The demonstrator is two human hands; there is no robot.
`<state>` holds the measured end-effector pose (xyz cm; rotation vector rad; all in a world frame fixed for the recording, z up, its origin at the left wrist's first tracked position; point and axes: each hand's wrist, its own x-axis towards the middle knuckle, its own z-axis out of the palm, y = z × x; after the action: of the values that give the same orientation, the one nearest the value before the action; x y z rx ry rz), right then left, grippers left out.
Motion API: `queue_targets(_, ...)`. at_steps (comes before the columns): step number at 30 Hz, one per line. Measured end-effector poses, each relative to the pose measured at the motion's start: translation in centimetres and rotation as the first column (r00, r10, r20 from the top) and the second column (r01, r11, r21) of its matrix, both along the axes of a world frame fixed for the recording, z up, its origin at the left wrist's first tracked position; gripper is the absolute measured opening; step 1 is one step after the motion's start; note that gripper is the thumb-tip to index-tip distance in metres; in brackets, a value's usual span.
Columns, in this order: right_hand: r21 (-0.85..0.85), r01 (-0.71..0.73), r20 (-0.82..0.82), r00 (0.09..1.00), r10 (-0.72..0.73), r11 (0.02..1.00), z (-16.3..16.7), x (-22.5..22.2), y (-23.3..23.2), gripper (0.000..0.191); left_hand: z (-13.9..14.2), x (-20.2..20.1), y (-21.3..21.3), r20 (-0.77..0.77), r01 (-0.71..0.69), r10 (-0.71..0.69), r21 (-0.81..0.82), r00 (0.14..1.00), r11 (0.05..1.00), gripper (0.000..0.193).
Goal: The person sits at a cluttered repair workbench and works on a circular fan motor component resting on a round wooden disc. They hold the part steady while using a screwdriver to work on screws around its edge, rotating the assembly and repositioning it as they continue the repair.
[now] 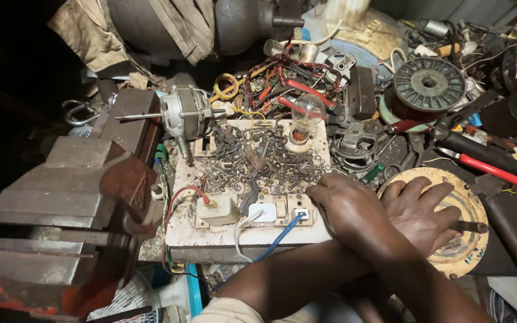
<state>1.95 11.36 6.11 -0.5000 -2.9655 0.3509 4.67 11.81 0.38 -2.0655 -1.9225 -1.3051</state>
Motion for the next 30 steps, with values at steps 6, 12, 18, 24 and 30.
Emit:
queue_targets(6,-0.051,0.13,-0.36,0.923,-0.14,0.99,0.6,1.3,-0.8,0.015,0.4,-0.1,-0.4,-0.036,-0.011,0.012,0.029,0.999,1.0,0.036)
queue_targets(12,-0.138,0.272,-0.533,0.79,-0.303,0.952,0.7,2.7,-1.6,0.014,0.6,-0.4,-0.5,-0.071,0.008,-0.005,0.041,0.997,0.999,0.037)
queue_targets(18,-0.079,0.242,-0.544,0.802,-0.246,0.967,-0.2,2.7,-2.2,0.016,0.0,0.1,-1.1,-0.038,-0.059,0.061,0.058,0.997,0.997,0.046)
queue_targets(24,-0.037,0.079,-0.562,0.823,-0.086,0.996,-1.5,3.3,-3.1,0.043,-1.8,-0.9,-1.0,-0.077,-0.01,0.01,-0.002,0.997,1.0,0.052)
queue_targets(30,-0.09,0.122,-0.49,0.859,-0.151,0.988,-1.4,2.3,-5.4,0.037,-0.1,-2.4,-3.0,-0.118,0.025,-0.021,0.033,0.993,0.999,0.049)
